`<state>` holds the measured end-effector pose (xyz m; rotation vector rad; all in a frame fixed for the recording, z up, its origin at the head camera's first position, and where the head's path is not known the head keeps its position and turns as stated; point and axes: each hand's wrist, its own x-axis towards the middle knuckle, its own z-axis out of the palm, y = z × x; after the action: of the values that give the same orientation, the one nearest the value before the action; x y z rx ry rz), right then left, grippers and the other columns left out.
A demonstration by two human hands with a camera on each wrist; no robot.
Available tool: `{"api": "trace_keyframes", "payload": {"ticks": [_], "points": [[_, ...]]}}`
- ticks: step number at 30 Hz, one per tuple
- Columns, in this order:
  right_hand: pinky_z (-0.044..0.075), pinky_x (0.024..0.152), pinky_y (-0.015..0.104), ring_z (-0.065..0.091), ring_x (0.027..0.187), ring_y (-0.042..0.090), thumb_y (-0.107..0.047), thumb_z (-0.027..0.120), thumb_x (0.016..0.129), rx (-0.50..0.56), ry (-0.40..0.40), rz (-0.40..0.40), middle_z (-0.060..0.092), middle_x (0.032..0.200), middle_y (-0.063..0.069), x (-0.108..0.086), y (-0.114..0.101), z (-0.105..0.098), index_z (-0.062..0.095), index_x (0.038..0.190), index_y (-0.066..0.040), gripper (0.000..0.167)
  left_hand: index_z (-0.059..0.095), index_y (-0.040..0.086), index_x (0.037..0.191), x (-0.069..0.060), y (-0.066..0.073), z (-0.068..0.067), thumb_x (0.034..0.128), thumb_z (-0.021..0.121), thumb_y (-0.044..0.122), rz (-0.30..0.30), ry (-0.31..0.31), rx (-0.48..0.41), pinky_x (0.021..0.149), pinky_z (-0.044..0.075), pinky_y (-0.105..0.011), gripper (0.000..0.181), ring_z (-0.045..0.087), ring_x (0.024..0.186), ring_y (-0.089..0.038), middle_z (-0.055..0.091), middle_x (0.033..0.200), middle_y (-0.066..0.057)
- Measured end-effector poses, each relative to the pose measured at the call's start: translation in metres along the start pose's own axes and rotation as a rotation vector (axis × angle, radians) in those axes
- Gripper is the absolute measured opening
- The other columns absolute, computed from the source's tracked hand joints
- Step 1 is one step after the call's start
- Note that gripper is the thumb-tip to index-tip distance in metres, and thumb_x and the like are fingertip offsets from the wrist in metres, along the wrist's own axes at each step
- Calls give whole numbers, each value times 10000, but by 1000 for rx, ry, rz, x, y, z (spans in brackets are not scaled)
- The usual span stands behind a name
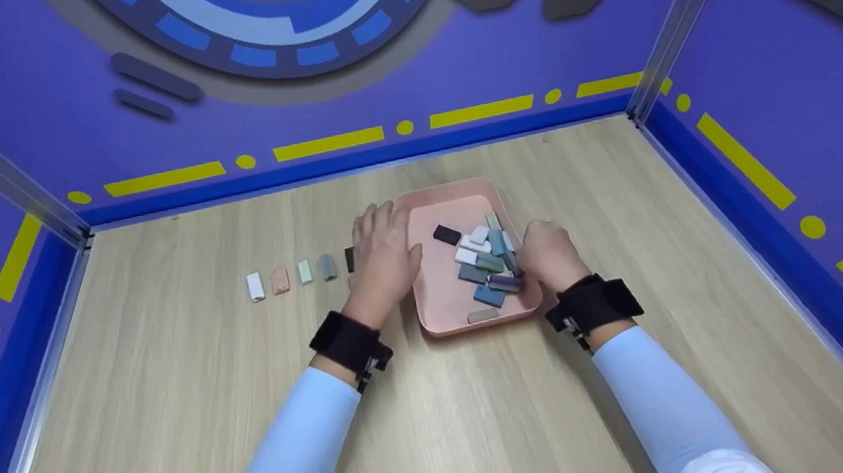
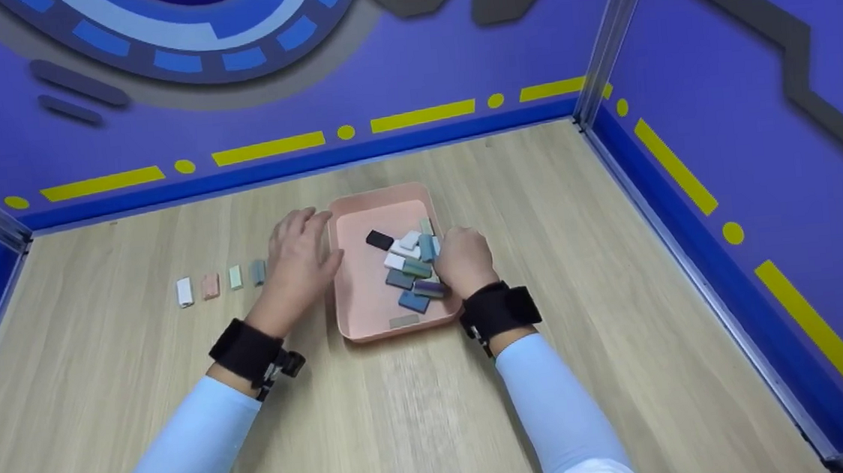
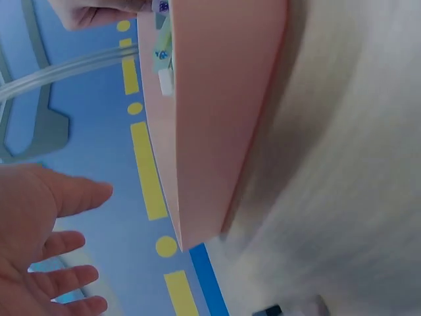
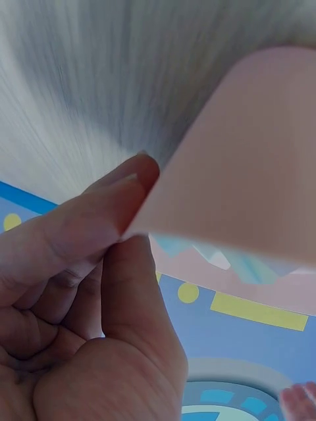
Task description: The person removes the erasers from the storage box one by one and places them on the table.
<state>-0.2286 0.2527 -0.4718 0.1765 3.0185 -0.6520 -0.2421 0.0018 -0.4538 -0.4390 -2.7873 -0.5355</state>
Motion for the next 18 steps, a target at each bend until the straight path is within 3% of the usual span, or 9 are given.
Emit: {"api": "trace_keyframes", "payload": {"ticks": [5, 10, 18], "points": [[382, 513, 305, 463, 592, 208, -61, 572, 735, -21, 3, -10, 560, 663, 79, 1, -1, -2, 616, 673, -17, 88, 436, 153, 1346, 14, 15, 7, 794, 701, 299, 97, -111, 50, 1118, 201, -526, 631, 287, 1365, -367, 388, 1431, -124], [385, 515, 302, 471, 592, 207, -61, 574, 732, -26, 6, -8, 564, 660, 76, 2, -1, -3, 618, 664, -23, 89, 480, 147, 1313, 29, 25, 17, 797, 700, 296, 198, -197, 79, 1100, 259, -505, 581, 345, 1332, -325, 441, 1370, -101], [374, 516, 305, 457, 597, 212, -48, 581, 726, -23, -3, -3, 562, 679, 85, 2, -2, -2, 618, 688, -20, 60, 532, 134, 1270, 41, 32, 37, 917, 556, 171, 264, -331, 135, 1064, 342, -464, 356, 414, 1292, -321, 523, 1308, -105]]}}
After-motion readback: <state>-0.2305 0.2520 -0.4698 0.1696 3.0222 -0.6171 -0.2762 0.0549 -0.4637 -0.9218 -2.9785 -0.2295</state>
